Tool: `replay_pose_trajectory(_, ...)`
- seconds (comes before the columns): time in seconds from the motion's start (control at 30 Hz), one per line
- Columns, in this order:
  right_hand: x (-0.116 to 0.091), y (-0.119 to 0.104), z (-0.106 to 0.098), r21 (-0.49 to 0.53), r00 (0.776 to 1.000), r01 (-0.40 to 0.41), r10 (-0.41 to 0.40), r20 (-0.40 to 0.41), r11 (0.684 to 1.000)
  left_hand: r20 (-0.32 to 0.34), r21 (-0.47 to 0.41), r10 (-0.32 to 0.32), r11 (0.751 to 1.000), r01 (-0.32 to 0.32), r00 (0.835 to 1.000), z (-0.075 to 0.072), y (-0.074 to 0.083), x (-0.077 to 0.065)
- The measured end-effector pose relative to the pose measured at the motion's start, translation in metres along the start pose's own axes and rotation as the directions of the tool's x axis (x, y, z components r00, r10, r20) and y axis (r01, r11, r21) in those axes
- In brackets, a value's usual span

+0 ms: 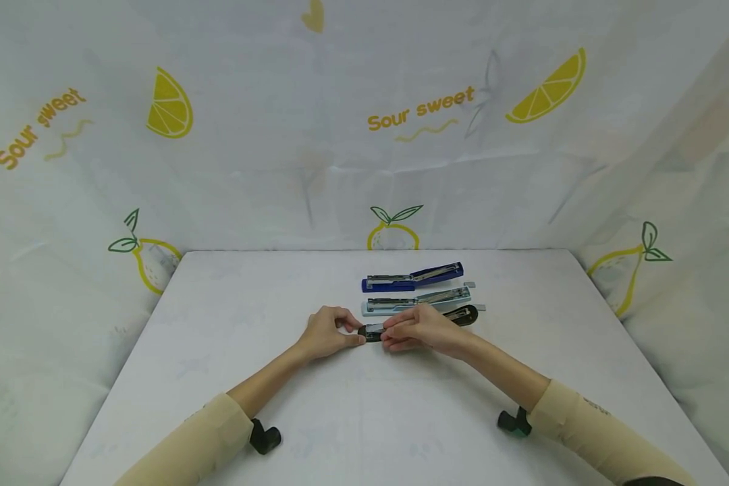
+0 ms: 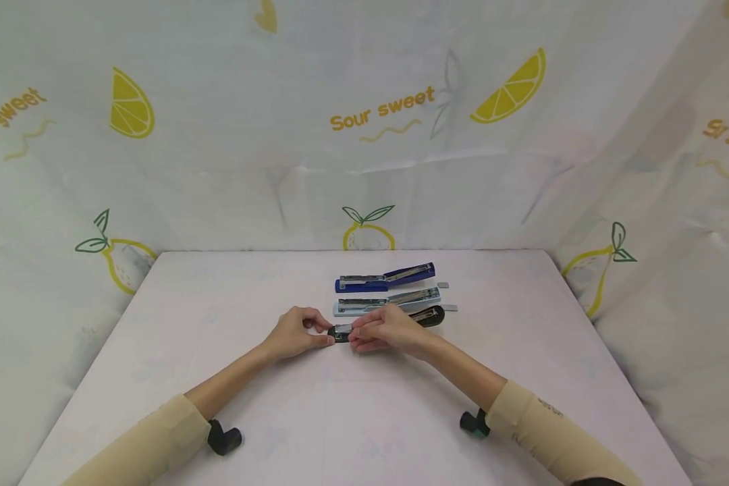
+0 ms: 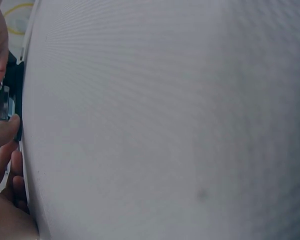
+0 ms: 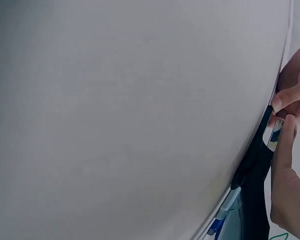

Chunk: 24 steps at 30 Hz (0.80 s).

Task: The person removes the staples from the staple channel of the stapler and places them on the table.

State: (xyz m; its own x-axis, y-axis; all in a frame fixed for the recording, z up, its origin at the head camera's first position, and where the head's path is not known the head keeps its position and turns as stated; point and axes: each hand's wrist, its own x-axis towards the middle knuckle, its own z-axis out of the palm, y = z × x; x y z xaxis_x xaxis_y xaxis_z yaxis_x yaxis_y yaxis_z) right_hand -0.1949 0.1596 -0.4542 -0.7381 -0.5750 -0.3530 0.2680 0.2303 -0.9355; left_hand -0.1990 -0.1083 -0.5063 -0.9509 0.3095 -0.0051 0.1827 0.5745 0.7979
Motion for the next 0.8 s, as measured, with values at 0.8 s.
replay_pose_trajectory(0.8, 0.021, -0.016, 0.009, -0.413, 0.988, 0.122, -0.152, -0.040, 0.903, 0.000, -0.016, -0.008, 1.000, 0.008, 1.000, 0.000, 0.000, 0.000)
